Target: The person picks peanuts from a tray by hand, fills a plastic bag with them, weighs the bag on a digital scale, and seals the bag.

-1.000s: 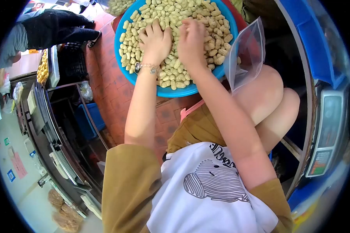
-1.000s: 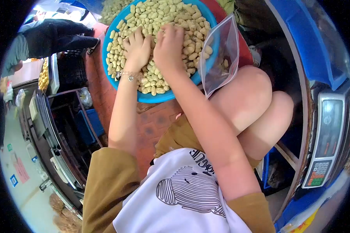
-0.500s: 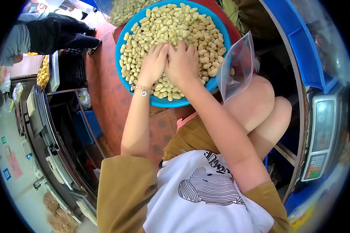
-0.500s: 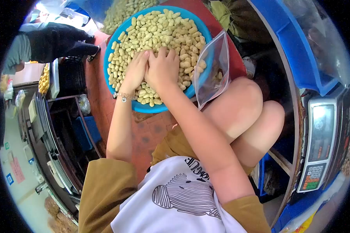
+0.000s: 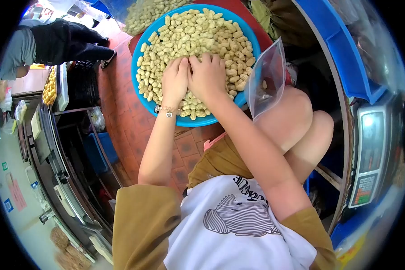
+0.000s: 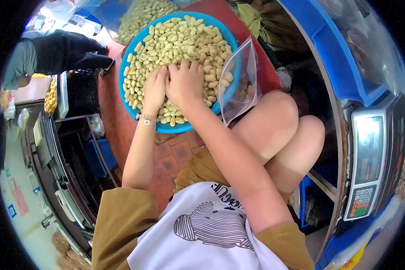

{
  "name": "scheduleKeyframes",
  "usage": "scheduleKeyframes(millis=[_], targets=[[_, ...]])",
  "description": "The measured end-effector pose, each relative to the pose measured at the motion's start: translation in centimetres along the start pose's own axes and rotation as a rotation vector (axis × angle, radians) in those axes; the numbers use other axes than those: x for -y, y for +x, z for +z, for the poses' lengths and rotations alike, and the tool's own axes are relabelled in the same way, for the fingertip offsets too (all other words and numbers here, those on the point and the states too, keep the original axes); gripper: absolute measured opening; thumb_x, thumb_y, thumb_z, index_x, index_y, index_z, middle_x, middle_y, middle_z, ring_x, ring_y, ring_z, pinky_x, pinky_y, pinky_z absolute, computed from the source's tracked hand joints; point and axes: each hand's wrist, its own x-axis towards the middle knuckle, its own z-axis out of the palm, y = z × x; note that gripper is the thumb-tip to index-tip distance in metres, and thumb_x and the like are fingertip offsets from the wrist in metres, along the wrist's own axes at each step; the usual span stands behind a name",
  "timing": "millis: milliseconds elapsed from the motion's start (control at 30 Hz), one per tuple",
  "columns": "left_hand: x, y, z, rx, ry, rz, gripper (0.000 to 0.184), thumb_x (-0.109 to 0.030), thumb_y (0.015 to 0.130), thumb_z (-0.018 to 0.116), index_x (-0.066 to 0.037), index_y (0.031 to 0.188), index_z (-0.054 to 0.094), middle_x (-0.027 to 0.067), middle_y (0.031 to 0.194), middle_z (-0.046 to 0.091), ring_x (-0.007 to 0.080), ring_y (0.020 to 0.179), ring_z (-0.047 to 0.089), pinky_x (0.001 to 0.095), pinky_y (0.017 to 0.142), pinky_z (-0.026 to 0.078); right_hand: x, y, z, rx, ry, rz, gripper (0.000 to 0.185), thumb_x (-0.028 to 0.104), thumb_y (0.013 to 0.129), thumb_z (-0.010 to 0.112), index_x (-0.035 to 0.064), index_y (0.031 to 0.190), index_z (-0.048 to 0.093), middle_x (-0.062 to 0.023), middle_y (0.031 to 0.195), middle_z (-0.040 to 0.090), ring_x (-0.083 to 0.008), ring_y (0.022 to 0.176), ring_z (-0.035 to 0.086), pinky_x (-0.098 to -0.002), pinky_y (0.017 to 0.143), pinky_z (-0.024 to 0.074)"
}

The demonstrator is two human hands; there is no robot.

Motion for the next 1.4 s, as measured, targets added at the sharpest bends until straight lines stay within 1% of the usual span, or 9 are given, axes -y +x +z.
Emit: scheduleKeyframes(millis=[233, 433, 667, 700, 800, 867, 967, 1233, 1400], targets=[[0.6, 0.8, 1.1, 0.014, -0.328, -0.016, 0.036, -0.024, 0.097, 0.041, 0.0, 0.114, 0.061, 0.0162, 0.108, 0.062, 0.029, 0.1, 0.058, 0.0371, 0.091, 0.043, 0.0, 0.1, 0.9, -0.052, 0.289, 0.052, 0.021, 0.024, 0.086, 0.056, 0.0042, 0.086, 0.063, -0.0169, 0.088, 0.059, -0.0351, 0.082, 0.058, -0.0474, 0.077, 0.0437], [-1.5, 0.0, 2.4, -0.091, -0.849, -0.325, 0.031, -0.018, 0.096, 0.04, 0.0, 0.107, 0.062, 0.0112, 0.104, 0.061, 0.0194, 0.1, 0.057, 0.0314, 0.088, 0.046, -0.6, 0.6, 0.4, 0.072, 0.246, 0.057, 0.028, 0.024, 0.091, 0.051, 0.0016, 0.101, 0.064, -0.0212, 0.091, 0.062, -0.0378, 0.084, 0.06, -0.0461, 0.079, 0.0472], [-3.0, -0.9, 1.5, -0.331, -1.042, -0.389, 0.033, -0.015, 0.095, 0.041, -0.004, 0.123, 0.054, 0.0103, 0.117, 0.059, 0.0219, 0.104, 0.059, 0.0358, 0.091, 0.05, 0.9, 0.6, -0.2, -0.029, 0.918, 0.365, 0.032, 0.024, 0.092, 0.05, -0.0014, 0.1, 0.066, -0.0247, 0.097, 0.063, -0.0386, 0.092, 0.06, -0.0441, 0.084, 0.0471], [-4.1, -1.4, 1.3, -0.343, -1.127, -0.403, 0.038, -0.014, 0.095, 0.038, -0.006, 0.13, 0.05, 0.0115, 0.126, 0.055, 0.0251, 0.114, 0.056, 0.0383, 0.098, 0.047, 1.0, 0.4, 0.4, -0.013, 1.115, 0.503, 0.03, 0.021, 0.093, 0.049, -0.0019, 0.102, 0.067, -0.0194, 0.098, 0.066, -0.029, 0.091, 0.063, -0.0368, 0.084, 0.048], [-6.4, -2.6, 1.4, -0.386, -1.332, -0.398, 0.042, -0.015, 0.096, 0.037, -0.006, 0.136, 0.045, 0.0126, 0.131, 0.052, 0.0262, 0.12, 0.053, 0.0402, 0.102, 0.044, 1.4, 0.2, -0.6, -0.088, 1.592, 0.628, 0.029, 0.016, 0.094, 0.047, -0.0033, 0.103, 0.066, -0.012, 0.097, 0.067, -0.0199, 0.09, 0.063, -0.0302, 0.085, 0.0478], [-6.6, -2.8, 1.7, -0.392, -1.403, -0.361, 0.045, -0.014, 0.095, 0.036, -0.008, 0.139, 0.043, 0.0132, 0.134, 0.05, 0.0285, 0.124, 0.05, 0.0443, 0.107, 0.04, 1.2, 0.1, -1.2, -0.135, 1.663, 0.572, 0.03, 0.017, 0.094, 0.046, -0.0024, 0.101, 0.067, -0.007, 0.097, 0.065, -0.0157, 0.09, 0.061, -0.0273, 0.085, 0.048], [-5.6, -2.6, 1.7, -0.382, -1.558, -0.328, 0.043, -0.016, 0.096, 0.035, -0.01, 0.137, 0.046, 0.0136, 0.134, 0.051, 0.0311, 0.124, 0.048, 0.0491, 0.108, 0.036, 0.4, 0.9, -1.7, 0.017, 2.103, 0.845, 0.035, 0.023, 0.096, 0.04, 0.0003, 0.107, 0.065, -0.0096, 0.105, 0.064, -0.0185, 0.097, 0.061, -0.0308, 0.09, 0.0485], [-2.4, -2.2, 1.3, -0.179, -2.004, -0.256, 0.042, -0.023, 0.096, 0.034, -0.014, 0.133, 0.051, 0.0113, 0.136, 0.051, 0.0297, 0.125, 0.049, 0.051, 0.11, 0.033, 0.8, 1.3, -2.3, -0.058, 2.191, 0.909, 0.041, 0.026, 0.097, 0.037, -0.0017, 0.116, 0.06, -0.0112, 0.112, 0.063, -0.0221, 0.106, 0.06, -0.0367, 0.097, 0.0461], [-2.5, -2.1, 1.6, -0.164, -1.944, -0.237, 0.042, -0.021, 0.096, 0.037, -0.009, 0.133, 0.05, 0.0106, 0.133, 0.053, 0.0306, 0.121, 0.051, 0.049, 0.107, 0.038, 0.9, 1.3, -2.5, -0.001, 2.279, 0.937, 0.033, 0.025, 0.097, 0.039, 0.0016, 0.11, 0.059, -0.0096, 0.106, 0.064, -0.0225, 0.102, 0.061, -0.0369, 0.094, 0.0485]])
